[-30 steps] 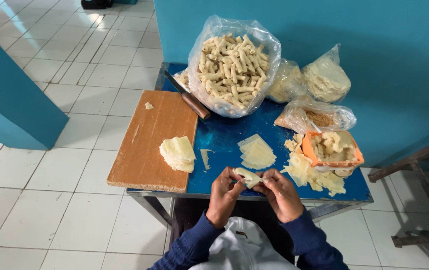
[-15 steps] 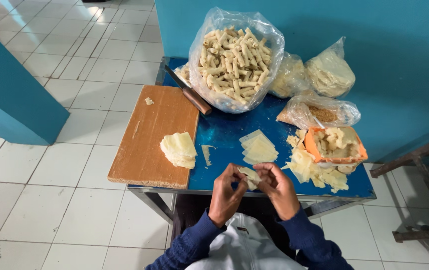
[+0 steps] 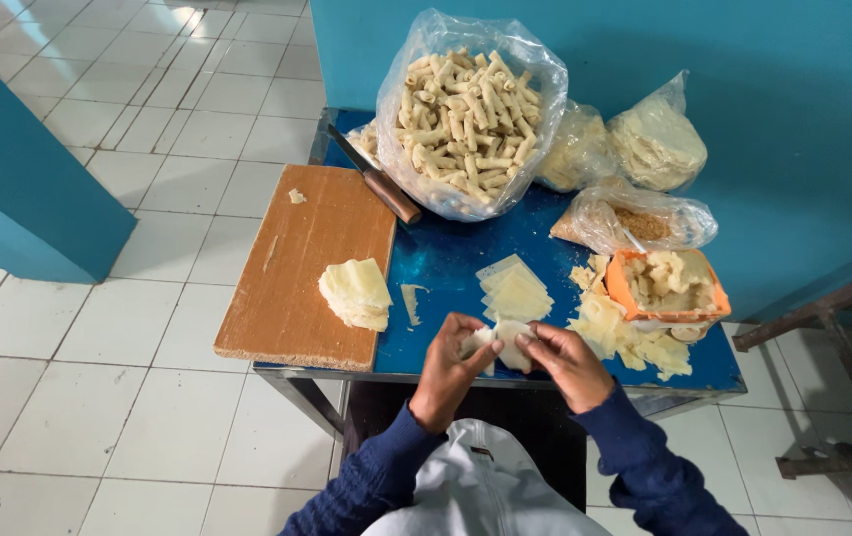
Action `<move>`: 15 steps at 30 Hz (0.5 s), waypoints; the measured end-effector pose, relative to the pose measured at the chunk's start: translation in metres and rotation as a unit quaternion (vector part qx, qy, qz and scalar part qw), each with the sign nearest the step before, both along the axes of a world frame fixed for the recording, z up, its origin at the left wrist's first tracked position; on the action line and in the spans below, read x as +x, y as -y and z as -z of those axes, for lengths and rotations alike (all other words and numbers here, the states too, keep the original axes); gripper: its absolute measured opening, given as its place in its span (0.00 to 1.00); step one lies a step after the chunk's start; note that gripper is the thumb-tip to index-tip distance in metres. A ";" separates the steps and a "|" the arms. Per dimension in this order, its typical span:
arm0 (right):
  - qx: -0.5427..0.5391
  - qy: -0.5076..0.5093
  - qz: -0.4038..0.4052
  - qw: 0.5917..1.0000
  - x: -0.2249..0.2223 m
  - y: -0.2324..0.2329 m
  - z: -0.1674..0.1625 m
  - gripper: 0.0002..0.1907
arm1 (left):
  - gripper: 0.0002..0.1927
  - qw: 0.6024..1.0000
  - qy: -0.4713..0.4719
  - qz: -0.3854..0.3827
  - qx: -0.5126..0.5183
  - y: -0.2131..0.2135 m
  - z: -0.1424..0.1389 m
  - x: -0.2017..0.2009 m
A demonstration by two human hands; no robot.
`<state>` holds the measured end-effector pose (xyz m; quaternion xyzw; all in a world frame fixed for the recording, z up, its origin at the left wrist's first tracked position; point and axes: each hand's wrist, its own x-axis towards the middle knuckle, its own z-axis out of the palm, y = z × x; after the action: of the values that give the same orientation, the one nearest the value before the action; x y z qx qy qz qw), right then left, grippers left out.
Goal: The person sits at a blue table and folds thin flat dough sheets around puffed snack pieces. They scoop brown seasoning powder from a plastic bag with a spoon onto a sheet, fold the sheet over the snack, and place the finished wrap on the table or into an orange basket.
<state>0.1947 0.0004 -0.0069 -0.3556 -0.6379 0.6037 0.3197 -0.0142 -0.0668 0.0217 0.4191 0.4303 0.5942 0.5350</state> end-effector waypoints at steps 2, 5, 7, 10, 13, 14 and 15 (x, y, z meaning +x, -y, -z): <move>-0.120 -0.057 0.031 0.991 0.006 -0.008 0.005 0.12 | 0.09 0.997 -0.074 -0.020 0.017 -0.003 0.001 -0.003; -0.201 -0.063 0.055 0.976 0.019 -0.017 0.009 0.12 | 0.08 0.991 -0.131 -0.034 0.014 0.000 0.005 -0.013; -0.164 -0.037 0.051 0.984 0.028 -0.029 0.005 0.12 | 0.10 0.986 -0.157 -0.049 0.019 0.001 0.006 -0.018; -0.022 0.008 0.042 0.999 0.031 -0.053 -0.006 0.11 | 0.08 0.985 -0.147 -0.069 0.060 0.005 0.004 -0.023; 0.201 0.086 0.089 0.972 0.020 -0.078 -0.021 0.07 | 0.08 0.992 -0.103 -0.061 0.048 0.008 -0.003 -0.025; 0.317 0.130 0.120 0.932 0.008 -0.083 -0.022 0.07 | 0.09 0.988 -0.126 -0.073 0.050 0.009 -0.005 -0.026; 0.425 0.173 0.150 0.876 -0.004 -0.083 -0.021 0.06 | 0.09 0.984 -0.150 -0.084 0.049 0.011 -0.008 -0.026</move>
<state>0.1908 0.0830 0.0144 -0.3753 -0.8173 0.1483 0.4112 -0.0402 -0.0775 0.0298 0.4914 0.5096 0.5879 0.3913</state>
